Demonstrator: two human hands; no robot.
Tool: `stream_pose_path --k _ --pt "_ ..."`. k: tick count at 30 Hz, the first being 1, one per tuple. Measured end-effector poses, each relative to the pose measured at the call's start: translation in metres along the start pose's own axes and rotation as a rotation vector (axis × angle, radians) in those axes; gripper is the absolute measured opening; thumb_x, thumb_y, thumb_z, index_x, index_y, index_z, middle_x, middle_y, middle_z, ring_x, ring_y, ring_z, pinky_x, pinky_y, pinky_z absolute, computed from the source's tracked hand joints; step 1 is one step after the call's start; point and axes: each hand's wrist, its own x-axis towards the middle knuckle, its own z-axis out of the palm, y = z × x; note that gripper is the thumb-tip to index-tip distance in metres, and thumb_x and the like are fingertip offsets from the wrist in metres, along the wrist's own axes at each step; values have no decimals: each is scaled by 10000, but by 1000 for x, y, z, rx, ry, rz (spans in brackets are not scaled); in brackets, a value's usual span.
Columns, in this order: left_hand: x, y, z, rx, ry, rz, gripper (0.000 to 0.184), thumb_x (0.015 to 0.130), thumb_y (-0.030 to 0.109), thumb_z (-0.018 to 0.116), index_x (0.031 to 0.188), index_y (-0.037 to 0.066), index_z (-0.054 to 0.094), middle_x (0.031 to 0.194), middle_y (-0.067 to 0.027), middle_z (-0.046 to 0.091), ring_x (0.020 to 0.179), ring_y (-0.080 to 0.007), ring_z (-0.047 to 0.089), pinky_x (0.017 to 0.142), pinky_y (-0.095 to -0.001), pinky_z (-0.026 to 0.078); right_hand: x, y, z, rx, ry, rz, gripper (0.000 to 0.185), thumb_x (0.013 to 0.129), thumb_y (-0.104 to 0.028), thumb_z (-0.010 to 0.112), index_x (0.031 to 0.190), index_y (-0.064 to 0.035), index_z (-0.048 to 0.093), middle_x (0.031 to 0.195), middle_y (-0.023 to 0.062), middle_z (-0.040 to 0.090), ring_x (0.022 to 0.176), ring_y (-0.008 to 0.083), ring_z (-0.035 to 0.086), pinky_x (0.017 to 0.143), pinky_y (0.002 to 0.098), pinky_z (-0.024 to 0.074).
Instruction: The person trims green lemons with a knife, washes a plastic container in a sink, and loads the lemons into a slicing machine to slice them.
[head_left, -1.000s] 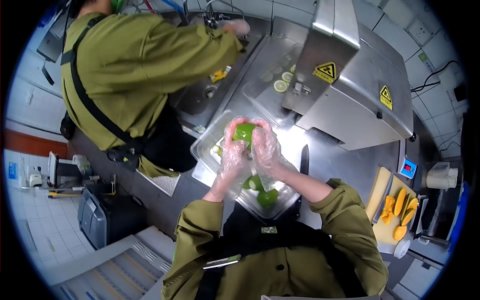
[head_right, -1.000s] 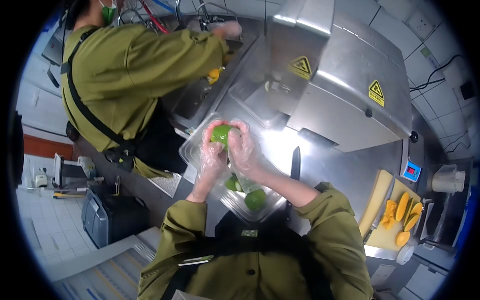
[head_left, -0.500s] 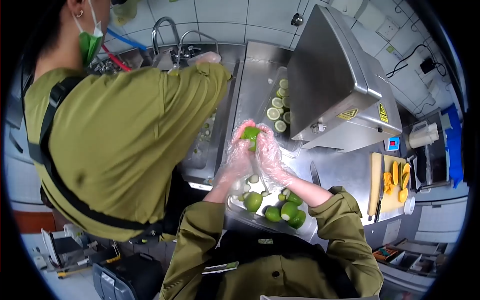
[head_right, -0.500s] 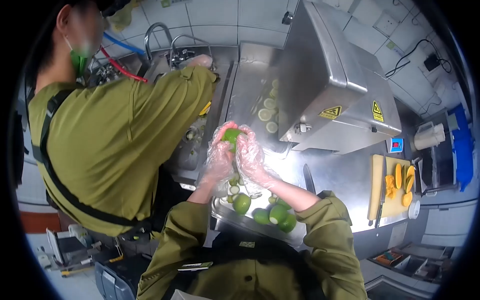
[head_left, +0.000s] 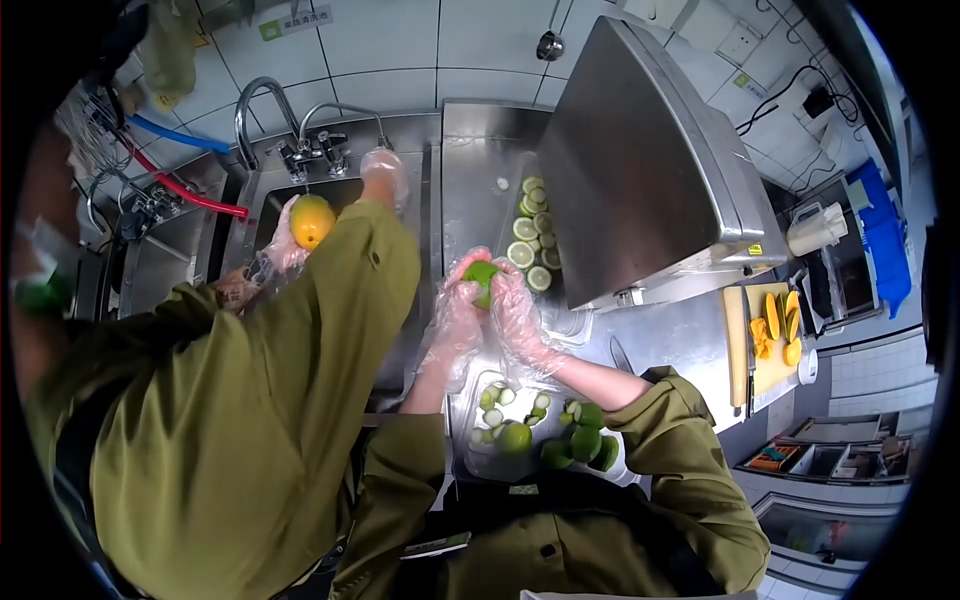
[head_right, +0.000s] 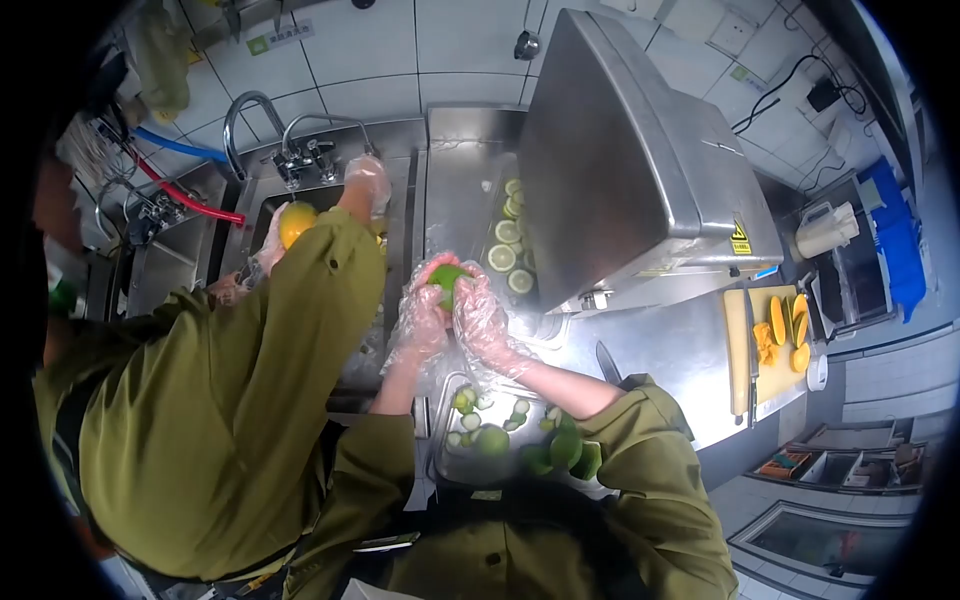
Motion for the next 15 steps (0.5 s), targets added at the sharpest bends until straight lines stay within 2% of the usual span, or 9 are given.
stream_pose_path --k 2,4,7,8,11,12,14,15 --pt "6 -5 -8 180 -7 51 445 798 278 470 1165 25 464 1119 -81 499 1035 -196 486 885 -341 407 1 1 3 -34 6 -17 387 901 -282 405 1206 -46 384 982 194 564 866 310 576 760 365 437" --pt "6 21 2 441 39 56 456 795 284 465 1170 25 461 1127 -82 495 1037 -199 486 876 -350 413 3 -13 5 -44 -5 -17 383 900 -272 418 1204 -42 386 964 183 568 839 283 580 757 346 437" --pt "4 31 -2 -406 41 -175 487 782 312 481 1183 38 453 1137 -86 490 1021 -207 497 851 -356 430 11 -21 6 286 -147 146 360 925 -257 409 1194 -19 382 1108 66 457 1009 126 427 893 259 345" --pt "0 39 -4 -447 -23 -176 363 882 207 321 1177 50 463 1135 -73 494 983 -176 512 797 -307 461 14 -21 8 362 -160 142 350 926 -250 407 1191 -23 382 1110 57 454 1016 123 425 900 261 342" --pt "-1 41 -5 -134 97 -72 543 754 309 461 1219 34 417 1142 -87 476 1023 -208 497 830 -371 445 20 -10 29 444 -74 103 328 911 -168 403 1209 -35 373 1050 139 528 913 182 515 802 297 415" --pt "0 37 -9 -84 112 9 504 756 272 432 1195 25 432 1124 -90 478 1031 -194 481 872 -349 410 24 -14 35 363 -82 47 322 910 -170 402 1199 -30 381 1026 147 539 901 198 530 797 305 421" --pt "15 17 -35 178 267 190 405 790 181 372 1167 58 453 1144 -92 467 1015 -176 475 878 -309 391 36 -26 50 203 -106 -72 311 906 -172 399 1179 -22 397 979 165 563 878 230 559 787 319 432" --pt "22 26 -39 116 361 176 354 805 180 375 1125 60 469 1077 -80 489 982 -177 485 870 -301 391 42 -27 64 130 -120 -37 313 905 -179 392 1176 -23 402 951 177 572 863 256 569 778 334 439"
